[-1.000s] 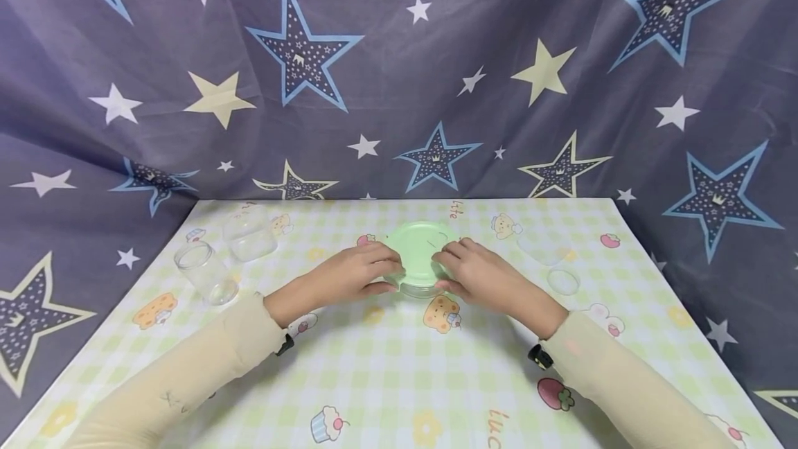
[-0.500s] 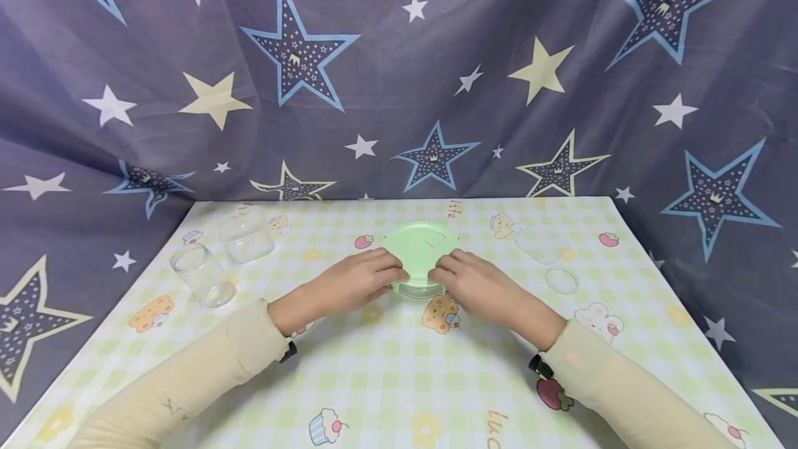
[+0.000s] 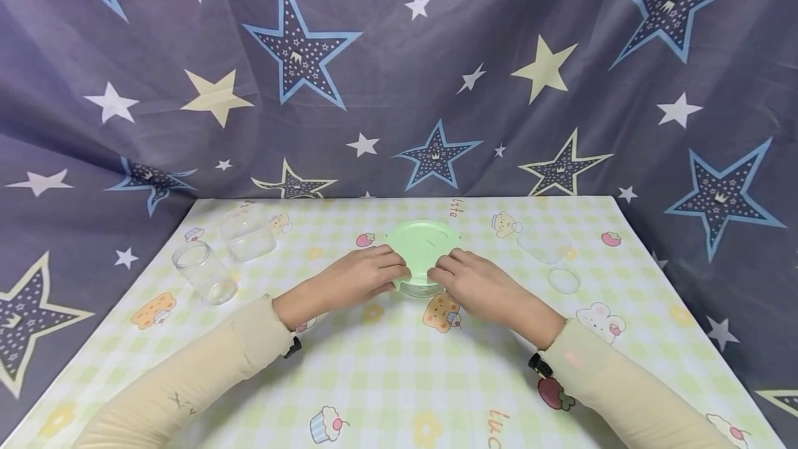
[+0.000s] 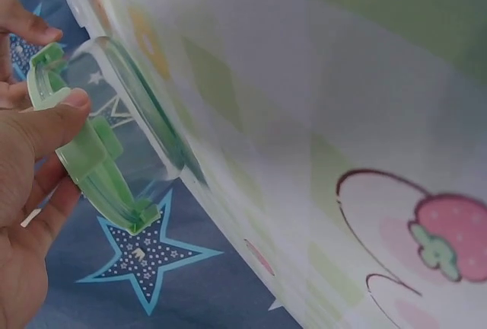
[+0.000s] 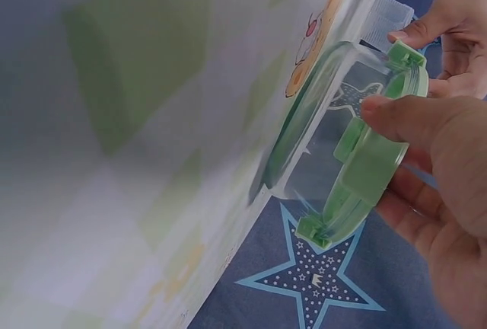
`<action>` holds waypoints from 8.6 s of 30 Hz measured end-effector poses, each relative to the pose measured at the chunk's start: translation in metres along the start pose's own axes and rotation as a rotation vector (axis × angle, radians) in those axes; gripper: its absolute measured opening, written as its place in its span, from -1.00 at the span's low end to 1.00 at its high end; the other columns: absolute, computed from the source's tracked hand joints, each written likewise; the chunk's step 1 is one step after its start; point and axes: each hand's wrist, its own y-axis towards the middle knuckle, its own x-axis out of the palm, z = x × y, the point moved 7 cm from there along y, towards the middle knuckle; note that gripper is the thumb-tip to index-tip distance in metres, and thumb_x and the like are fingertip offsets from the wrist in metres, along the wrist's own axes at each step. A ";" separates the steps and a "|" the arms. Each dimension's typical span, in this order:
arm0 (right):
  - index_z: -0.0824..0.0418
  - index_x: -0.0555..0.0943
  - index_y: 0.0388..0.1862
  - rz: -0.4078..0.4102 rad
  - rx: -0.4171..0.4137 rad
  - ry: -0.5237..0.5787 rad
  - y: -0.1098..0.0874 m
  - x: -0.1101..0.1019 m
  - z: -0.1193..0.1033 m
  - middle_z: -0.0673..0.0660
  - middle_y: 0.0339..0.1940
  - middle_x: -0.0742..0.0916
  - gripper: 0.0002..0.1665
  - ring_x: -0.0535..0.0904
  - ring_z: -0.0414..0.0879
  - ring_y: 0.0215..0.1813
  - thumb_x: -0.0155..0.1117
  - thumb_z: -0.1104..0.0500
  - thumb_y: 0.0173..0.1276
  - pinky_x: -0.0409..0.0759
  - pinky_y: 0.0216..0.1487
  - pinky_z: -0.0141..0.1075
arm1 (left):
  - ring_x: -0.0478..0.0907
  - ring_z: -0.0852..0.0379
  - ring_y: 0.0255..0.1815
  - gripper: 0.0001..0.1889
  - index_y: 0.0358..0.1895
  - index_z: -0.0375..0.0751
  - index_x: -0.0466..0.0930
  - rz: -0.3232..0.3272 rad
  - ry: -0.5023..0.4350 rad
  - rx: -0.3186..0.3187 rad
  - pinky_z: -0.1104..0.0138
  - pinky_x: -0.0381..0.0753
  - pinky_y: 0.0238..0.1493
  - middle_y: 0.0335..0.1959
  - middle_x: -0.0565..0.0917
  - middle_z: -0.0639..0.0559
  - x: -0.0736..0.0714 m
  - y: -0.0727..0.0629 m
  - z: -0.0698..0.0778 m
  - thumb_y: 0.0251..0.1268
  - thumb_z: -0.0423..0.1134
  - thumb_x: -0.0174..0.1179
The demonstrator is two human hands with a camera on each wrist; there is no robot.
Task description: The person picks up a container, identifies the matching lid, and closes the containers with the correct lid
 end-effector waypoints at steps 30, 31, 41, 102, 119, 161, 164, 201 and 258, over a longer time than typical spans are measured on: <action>0.21 0.61 0.05 0.007 -0.033 0.007 0.003 0.005 0.002 0.06 -0.11 0.64 -0.50 0.52 -0.02 -0.09 0.53 0.31 0.09 0.57 -0.04 -0.21 | 0.55 0.11 0.05 -0.49 0.13 -0.08 0.64 -0.005 -0.013 -0.005 0.37 0.53 0.18 0.05 0.65 0.11 0.002 0.000 -0.004 0.04 -0.27 0.54; 0.21 0.61 0.05 0.007 -0.034 0.004 0.002 0.005 0.003 0.06 -0.11 0.64 -0.50 0.52 -0.02 -0.09 0.53 0.31 0.09 0.57 -0.05 -0.21 | 0.55 0.11 0.05 -0.49 0.13 -0.08 0.64 -0.007 -0.012 -0.005 0.36 0.53 0.18 0.05 0.65 0.11 0.002 0.000 -0.004 0.04 -0.27 0.54; 0.22 0.62 0.04 0.018 -0.047 -0.003 0.002 0.006 0.003 0.05 -0.15 0.64 -0.49 0.50 -0.03 -0.13 0.52 0.32 0.06 0.56 -0.07 -0.22 | 0.57 0.11 0.03 -0.50 0.09 -0.05 0.67 0.005 -0.028 -0.017 0.36 0.54 0.16 0.05 0.68 0.13 0.003 0.003 -0.005 0.00 -0.28 0.55; 0.25 0.64 0.03 0.051 0.073 0.023 0.023 0.032 0.071 0.10 -0.16 0.66 -0.48 0.52 0.06 -0.10 0.45 0.43 0.01 0.57 0.03 -0.14 | 0.53 0.10 0.12 -0.55 0.16 -0.09 0.70 -0.024 -0.181 -0.218 0.38 0.57 0.15 0.09 0.68 0.09 0.031 0.036 -0.078 0.16 -0.40 0.44; 0.24 0.64 0.10 -0.018 0.231 0.081 0.034 0.041 0.099 0.15 -0.07 0.68 -0.46 0.53 0.11 -0.04 0.52 0.39 0.09 0.55 0.07 -0.08 | 0.54 0.07 0.20 -0.52 0.14 -0.13 0.71 0.017 -0.230 -0.330 0.28 0.43 0.40 0.10 0.67 0.03 0.041 0.049 -0.108 0.10 -0.49 0.44; 0.23 0.66 0.15 -0.033 0.342 0.154 0.042 0.050 0.123 0.15 -0.01 0.68 -0.41 0.53 0.12 0.03 0.53 0.41 0.08 0.53 0.14 -0.06 | 0.53 0.03 0.08 -0.65 0.15 -0.10 0.71 -0.032 -0.212 -0.472 0.27 0.58 0.14 0.08 0.66 0.02 0.046 0.054 -0.124 0.33 -0.42 0.36; 0.23 0.66 0.14 -0.024 0.334 0.154 0.042 0.049 0.122 0.16 0.00 0.68 -0.41 0.53 0.13 0.04 0.53 0.42 0.07 0.53 0.14 -0.04 | 0.54 0.02 0.10 -0.65 0.17 -0.13 0.69 -0.008 -0.211 -0.508 0.26 0.59 0.16 0.11 0.66 0.00 0.042 0.046 -0.123 0.35 -0.39 0.36; 0.22 0.65 0.17 -0.020 0.321 0.156 0.042 0.048 0.118 0.17 0.04 0.68 -0.39 0.54 0.13 0.06 0.52 0.41 0.09 0.55 0.16 -0.03 | 0.54 -0.13 0.19 -0.59 0.19 -0.20 0.64 0.240 0.035 -0.563 -0.04 0.64 0.12 0.11 0.65 -0.10 -0.084 -0.111 -0.102 0.30 -0.22 0.42; 0.23 0.64 0.16 0.001 0.328 0.142 0.040 0.050 0.118 0.19 0.04 0.68 -0.42 0.54 0.13 0.05 0.49 0.42 0.10 0.54 0.15 -0.03 | 0.43 0.24 0.14 -0.05 0.53 -0.07 0.31 0.450 -0.485 -0.984 0.72 0.39 0.03 0.23 0.45 0.17 -0.093 -0.319 -0.138 0.01 -0.42 0.58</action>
